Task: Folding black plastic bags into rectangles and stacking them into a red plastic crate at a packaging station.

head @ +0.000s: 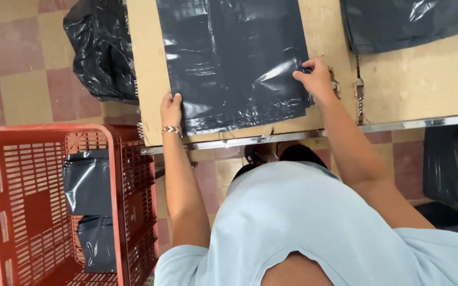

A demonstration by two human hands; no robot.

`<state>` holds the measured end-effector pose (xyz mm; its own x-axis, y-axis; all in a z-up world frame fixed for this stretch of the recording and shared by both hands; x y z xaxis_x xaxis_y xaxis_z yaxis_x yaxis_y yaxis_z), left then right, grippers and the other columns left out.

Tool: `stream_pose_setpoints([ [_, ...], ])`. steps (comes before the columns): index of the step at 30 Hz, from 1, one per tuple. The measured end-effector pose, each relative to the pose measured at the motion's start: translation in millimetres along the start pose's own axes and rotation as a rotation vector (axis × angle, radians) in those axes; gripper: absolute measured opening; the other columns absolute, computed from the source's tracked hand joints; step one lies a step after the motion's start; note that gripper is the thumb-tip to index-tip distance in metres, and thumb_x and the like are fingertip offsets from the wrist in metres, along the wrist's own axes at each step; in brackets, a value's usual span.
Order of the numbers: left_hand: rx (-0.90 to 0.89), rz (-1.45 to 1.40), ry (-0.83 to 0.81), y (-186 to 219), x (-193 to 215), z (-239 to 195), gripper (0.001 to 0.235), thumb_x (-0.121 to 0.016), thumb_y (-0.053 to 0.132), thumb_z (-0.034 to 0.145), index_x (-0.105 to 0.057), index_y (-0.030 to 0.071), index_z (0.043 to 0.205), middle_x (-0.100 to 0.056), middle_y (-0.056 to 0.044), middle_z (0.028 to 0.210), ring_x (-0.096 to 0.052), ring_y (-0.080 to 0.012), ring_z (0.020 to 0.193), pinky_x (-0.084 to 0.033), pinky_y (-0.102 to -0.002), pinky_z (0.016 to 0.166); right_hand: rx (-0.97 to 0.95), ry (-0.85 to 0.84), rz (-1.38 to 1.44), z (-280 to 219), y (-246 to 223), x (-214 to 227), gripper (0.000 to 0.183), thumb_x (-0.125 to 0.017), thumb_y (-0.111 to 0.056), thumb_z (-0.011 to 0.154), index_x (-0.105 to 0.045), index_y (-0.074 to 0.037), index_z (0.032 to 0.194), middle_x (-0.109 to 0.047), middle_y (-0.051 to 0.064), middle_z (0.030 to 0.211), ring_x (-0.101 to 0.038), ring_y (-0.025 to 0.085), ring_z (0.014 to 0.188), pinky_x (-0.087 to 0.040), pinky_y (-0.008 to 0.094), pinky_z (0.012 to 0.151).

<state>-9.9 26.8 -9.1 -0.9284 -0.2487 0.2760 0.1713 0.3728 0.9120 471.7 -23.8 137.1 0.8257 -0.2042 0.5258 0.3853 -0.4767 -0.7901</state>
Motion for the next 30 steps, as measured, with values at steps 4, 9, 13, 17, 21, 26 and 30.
stream_pose_setpoints([
  [4,0.005,-0.108,0.089,1.4,0.5,-2.8,0.014,-0.071,0.023,0.089,-0.058,0.023,0.084,-0.055,0.006,0.065,-0.049,-0.0075,0.059,-0.036,-0.021,0.05,-0.087,0.035,-0.056,35.3,34.2,-8.9,0.049,-0.091,-0.038,0.073,-0.067,-0.013,0.108,-0.067,0.015,0.11,-0.068,0.028,0.104,-0.059,0.035,0.077],
  [9,0.117,0.009,-0.068,72.2,4.1,-57.0,0.04,-0.061,0.026,0.095,-0.032,0.024,0.068,-0.028,0.01,0.066,-0.026,-0.0061,0.062,-0.025,-0.026,0.057,-0.297,-0.161,-0.195,1.6,-30.9,5.8,0.042,-0.075,-0.036,0.087,-0.054,-0.01,0.111,-0.056,0.005,0.111,-0.056,0.023,0.102,-0.045,0.038,0.081],
  [13,0.132,-0.061,-0.112,87.3,1.8,-65.0,0.043,-0.061,0.028,0.096,-0.029,0.025,0.068,-0.032,0.011,0.073,-0.03,-0.0063,0.071,-0.029,-0.023,0.068,-0.315,-0.21,-0.22,-19.6,-61.7,15.7,0.063,-0.073,-0.026,0.092,-0.015,-0.02,0.068,-0.011,-0.003,0.069,-0.012,0.012,0.058,-0.011,0.03,0.06],
  [17,0.25,0.01,-0.135,107.8,-3.9,-73.2,0.065,-0.058,0.041,0.088,-0.053,0.003,0.14,-0.05,-0.009,0.15,-0.047,-0.0207,0.139,-0.035,-0.032,0.116,-0.41,-0.261,-0.06,-23.7,-67.9,23.7,0.026,-0.063,-0.027,0.096,-0.057,-0.008,0.113,-0.059,0.004,0.112,-0.058,0.018,0.102,-0.047,0.036,0.087],
  [21,0.039,0.204,-0.19,75.7,-14.1,-50.9,0.026,-0.067,0.037,0.087,-0.069,0.011,0.086,-0.068,0.002,0.092,-0.059,-0.0095,0.088,-0.047,-0.028,0.084,-0.564,-0.315,0.131,-15.8,-56.2,30.7,0.027,-0.043,-0.036,0.099,-0.054,-0.016,0.114,-0.063,0.005,0.117,-0.061,0.019,0.104,-0.046,0.034,0.09],
  [26,0.011,0.219,-0.175,80.5,-37.4,-68.3,0.043,-0.066,0.034,0.084,-0.068,0.006,0.116,-0.073,-0.008,0.112,-0.068,-0.0201,0.104,-0.05,-0.033,0.094,-0.607,-0.239,0.35,4.4,-3.3,20.9,0.031,-0.05,-0.034,0.097,-0.059,-0.013,0.118,-0.069,0.003,0.116,-0.068,0.017,0.101,-0.054,0.032,0.089],
  [30,0.137,0.044,-0.108,84.0,-40.8,-86.4,0.031,-0.07,0.023,0.08,-0.075,0.008,0.108,-0.076,-0.003,0.106,-0.068,-0.0146,0.096,-0.054,-0.031,0.086,-0.582,-0.173,0.331,-4.6,-1.2,24.0,0.03,-0.044,-0.033,0.1,-0.059,-0.018,0.121,-0.063,0.005,0.125,-0.063,0.022,0.111,-0.05,0.036,0.09],
])
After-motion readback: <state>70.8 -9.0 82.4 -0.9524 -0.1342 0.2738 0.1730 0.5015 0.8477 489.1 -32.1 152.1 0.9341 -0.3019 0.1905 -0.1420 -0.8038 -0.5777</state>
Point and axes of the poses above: each hand's wrist, its own z-axis towards the middle knuckle, its own x-axis out of the back of the hand, y = z × x, the point moved 3 cm from there along z, towards the middle knuckle
